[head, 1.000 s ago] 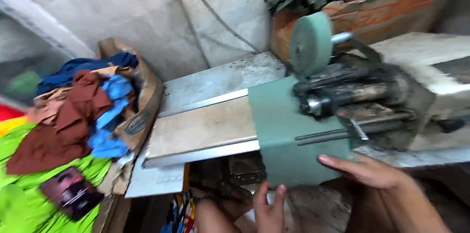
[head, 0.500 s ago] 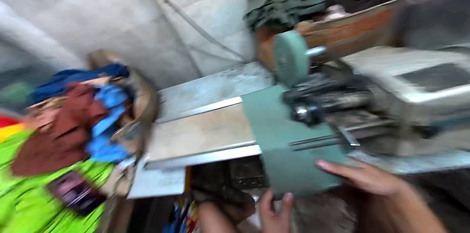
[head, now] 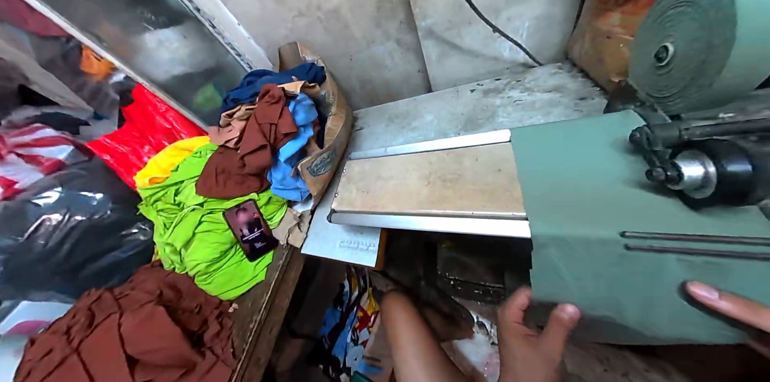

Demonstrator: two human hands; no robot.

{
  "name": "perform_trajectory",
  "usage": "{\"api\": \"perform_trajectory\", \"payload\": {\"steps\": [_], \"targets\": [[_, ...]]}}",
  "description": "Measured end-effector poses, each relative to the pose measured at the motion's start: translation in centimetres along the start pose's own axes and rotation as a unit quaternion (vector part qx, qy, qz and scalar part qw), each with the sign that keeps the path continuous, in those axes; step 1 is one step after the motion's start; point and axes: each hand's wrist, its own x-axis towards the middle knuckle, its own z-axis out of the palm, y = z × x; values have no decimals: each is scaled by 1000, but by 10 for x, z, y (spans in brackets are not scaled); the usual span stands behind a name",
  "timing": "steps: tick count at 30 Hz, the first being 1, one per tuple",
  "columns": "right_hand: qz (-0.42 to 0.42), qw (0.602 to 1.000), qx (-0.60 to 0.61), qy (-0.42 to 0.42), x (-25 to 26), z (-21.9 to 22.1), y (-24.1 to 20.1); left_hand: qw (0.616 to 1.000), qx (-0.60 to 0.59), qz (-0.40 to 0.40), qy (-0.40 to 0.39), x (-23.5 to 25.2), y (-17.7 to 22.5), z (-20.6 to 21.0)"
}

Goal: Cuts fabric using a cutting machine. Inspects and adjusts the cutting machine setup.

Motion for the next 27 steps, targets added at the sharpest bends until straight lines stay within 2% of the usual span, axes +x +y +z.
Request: {"api": "perform_trajectory", "payload": {"steps": [4, 12, 16, 21, 27], "targets": [[6, 1000, 0, 19, -1, 4, -4, 999, -42, -13, -10, -2, 0, 0], [11, 999, 14, 39, -4, 5, -5, 998, -53, -27, -3, -1, -4, -3], [-3, 999, -12, 31, -3, -4, 10, 998, -51, -35, -3, -3, -5, -4], [65, 996, -46, 32, -5, -9, 5, 995, -7, -99, 17, -7, -2, -2], [105, 992, -66, 9, -2, -13, 3, 998, -35, -44, 4, -8, -24, -7]]}}
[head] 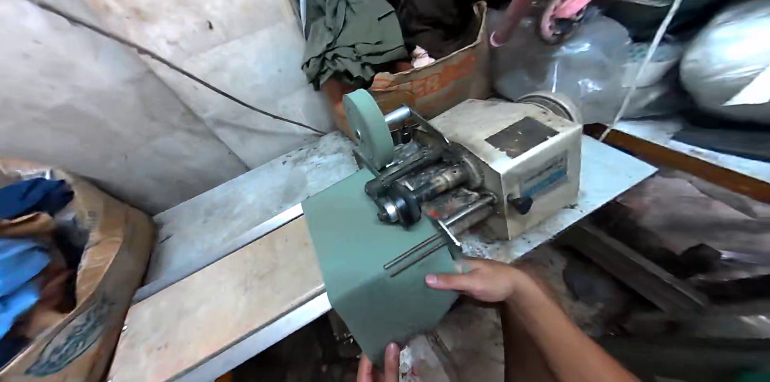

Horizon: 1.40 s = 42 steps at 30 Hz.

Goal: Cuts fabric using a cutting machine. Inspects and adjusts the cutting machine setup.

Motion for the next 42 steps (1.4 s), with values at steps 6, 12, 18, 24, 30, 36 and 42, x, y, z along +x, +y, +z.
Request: {"api": "perform_trajectory", "payload": {"steps": [6, 12, 18, 24, 30, 36, 42], "targets": [[-7, 1000, 12, -21, 1, -2, -1, 999, 10, 25, -20, 1, 1, -1], [-27, 998, 44, -30, 2, -1, 3, 1000, 5, 15, -24, 1, 4, 2], [-22, 999, 26, -13, 1, 0, 1, 999, 17, 39, -24, 1, 1, 2], [-28, 999, 27, -19, 3, -1, 4, 999, 8, 36, -32, 1, 0, 6], [-23, 1000, 14, -12, 2, -1, 3, 998, 26, 37, -40, 2, -4, 3], [-20, 1000, 6, -7, 1, -1, 2, 999, 30, 32, -33, 2, -4, 3], [-12, 1000, -9, -12, 1, 0, 0, 999, 20, 27, -31, 1, -3, 6]]}}
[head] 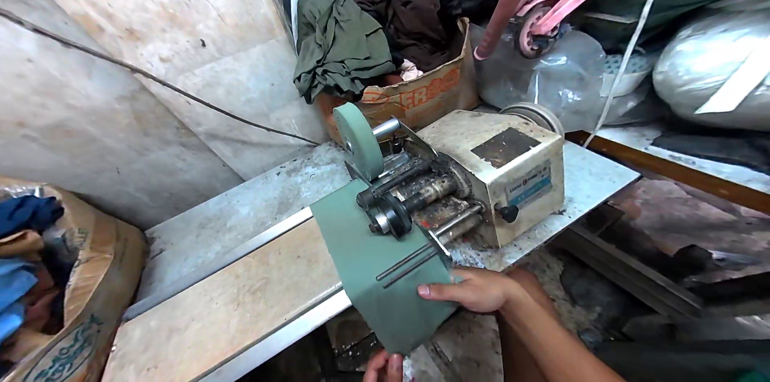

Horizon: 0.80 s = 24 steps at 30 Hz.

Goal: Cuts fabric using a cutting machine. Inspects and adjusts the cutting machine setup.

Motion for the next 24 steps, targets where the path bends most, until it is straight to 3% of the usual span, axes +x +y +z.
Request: {"api": "perform_trajectory", "payload": {"steps": [24], "targets": [[2, 1000, 11, -1, -1, 0, 1, 999, 13, -35, -6, -6, 8, -3]]}}
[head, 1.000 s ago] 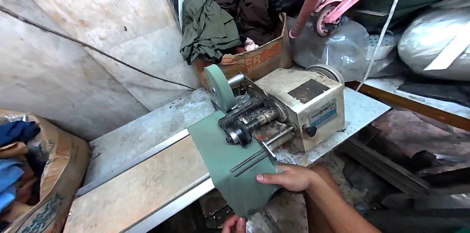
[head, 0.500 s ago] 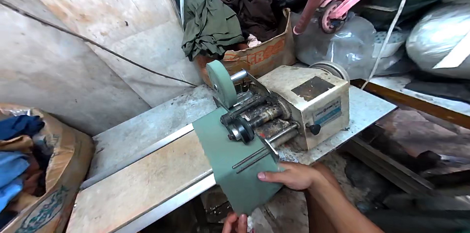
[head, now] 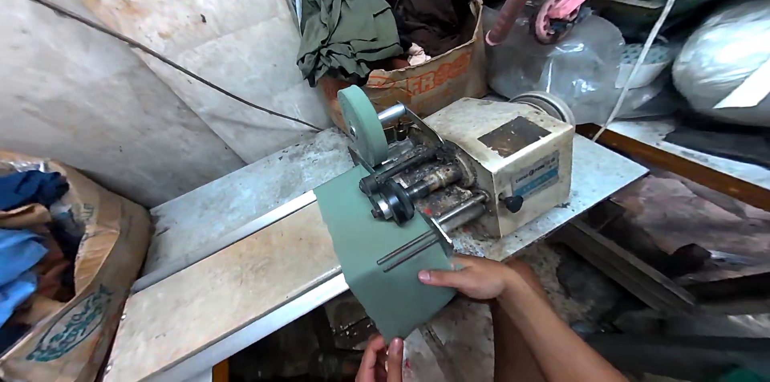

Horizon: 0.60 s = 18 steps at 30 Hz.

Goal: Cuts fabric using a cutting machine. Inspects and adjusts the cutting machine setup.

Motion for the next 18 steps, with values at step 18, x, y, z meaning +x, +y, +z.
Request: {"api": "perform_trajectory", "payload": {"steps": [18], "targets": [[-67, 994, 77, 48, -2, 11, -1, 998, 27, 53, -17, 11, 3, 5]]}}
